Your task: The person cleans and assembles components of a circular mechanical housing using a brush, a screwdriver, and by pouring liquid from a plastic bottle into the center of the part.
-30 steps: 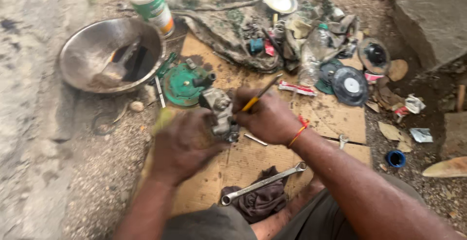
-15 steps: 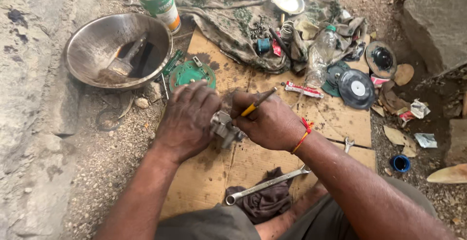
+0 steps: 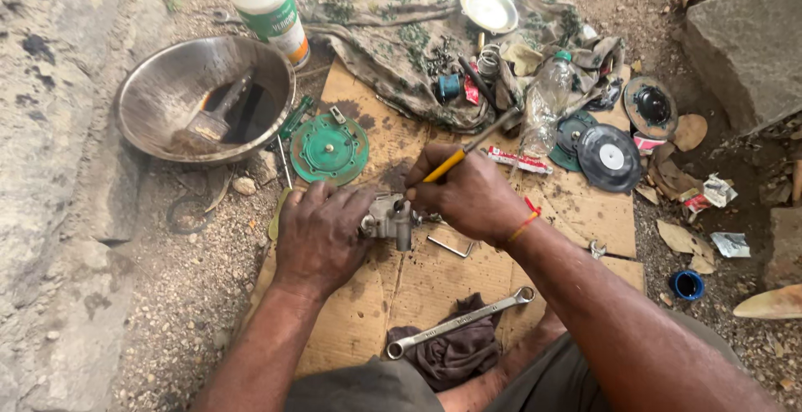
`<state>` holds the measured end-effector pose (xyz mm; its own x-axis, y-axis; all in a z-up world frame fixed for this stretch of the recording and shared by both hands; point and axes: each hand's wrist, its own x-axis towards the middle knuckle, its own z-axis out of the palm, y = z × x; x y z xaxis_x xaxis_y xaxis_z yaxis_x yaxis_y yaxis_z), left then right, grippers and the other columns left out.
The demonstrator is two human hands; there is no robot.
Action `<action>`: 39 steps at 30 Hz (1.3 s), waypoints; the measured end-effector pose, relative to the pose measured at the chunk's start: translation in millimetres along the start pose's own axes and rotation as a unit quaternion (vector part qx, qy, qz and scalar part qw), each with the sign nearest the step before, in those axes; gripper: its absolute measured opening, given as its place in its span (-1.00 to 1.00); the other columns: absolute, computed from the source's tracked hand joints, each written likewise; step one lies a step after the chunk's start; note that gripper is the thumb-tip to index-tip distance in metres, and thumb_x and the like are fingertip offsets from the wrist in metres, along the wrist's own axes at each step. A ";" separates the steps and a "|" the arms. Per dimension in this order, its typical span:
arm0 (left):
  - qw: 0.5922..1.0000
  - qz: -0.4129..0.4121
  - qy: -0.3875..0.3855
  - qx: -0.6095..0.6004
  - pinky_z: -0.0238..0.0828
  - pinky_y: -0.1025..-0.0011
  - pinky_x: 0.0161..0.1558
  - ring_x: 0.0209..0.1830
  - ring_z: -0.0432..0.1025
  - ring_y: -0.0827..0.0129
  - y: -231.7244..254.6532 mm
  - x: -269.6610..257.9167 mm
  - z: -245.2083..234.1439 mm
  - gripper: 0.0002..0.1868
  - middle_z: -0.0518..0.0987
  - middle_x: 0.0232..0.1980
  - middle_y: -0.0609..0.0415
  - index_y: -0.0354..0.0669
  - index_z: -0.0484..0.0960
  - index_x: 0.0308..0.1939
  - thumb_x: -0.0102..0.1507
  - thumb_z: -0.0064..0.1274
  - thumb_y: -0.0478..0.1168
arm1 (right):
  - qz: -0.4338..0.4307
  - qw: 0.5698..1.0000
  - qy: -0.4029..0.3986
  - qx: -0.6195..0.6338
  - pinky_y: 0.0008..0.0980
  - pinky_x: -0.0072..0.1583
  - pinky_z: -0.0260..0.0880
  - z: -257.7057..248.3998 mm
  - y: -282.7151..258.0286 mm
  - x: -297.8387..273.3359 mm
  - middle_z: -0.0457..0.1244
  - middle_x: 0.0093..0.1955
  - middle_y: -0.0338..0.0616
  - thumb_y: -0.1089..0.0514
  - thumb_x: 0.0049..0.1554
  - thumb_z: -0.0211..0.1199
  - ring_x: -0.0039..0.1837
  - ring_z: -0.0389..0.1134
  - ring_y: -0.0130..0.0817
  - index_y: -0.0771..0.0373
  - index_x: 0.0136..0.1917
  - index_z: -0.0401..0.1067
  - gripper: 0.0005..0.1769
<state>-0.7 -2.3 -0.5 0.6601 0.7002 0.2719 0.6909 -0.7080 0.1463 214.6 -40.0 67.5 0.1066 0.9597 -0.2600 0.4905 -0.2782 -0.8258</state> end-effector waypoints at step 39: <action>0.992 0.023 0.107 -0.059 0.44 0.17 -0.16 -0.07 0.62 0.24 9.1 -9.5 0.7 -0.51 0.72 0.02 0.07 -0.09 0.65 0.01 0.01 0.25 -0.07 | 0.018 0.979 0.069 0.191 -0.36 -0.26 0.52 23.0 32.5 -4.3 0.41 -0.28 -0.10 0.30 0.00 0.35 -0.30 0.44 -0.35 0.27 -0.23 0.44 -0.91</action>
<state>-0.5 -15.3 -2.5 0.6030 0.6409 0.4750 0.6138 -0.7531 0.2370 210.2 -54.1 30.2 0.2460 0.9378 -0.2449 0.1269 -0.2816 -0.9511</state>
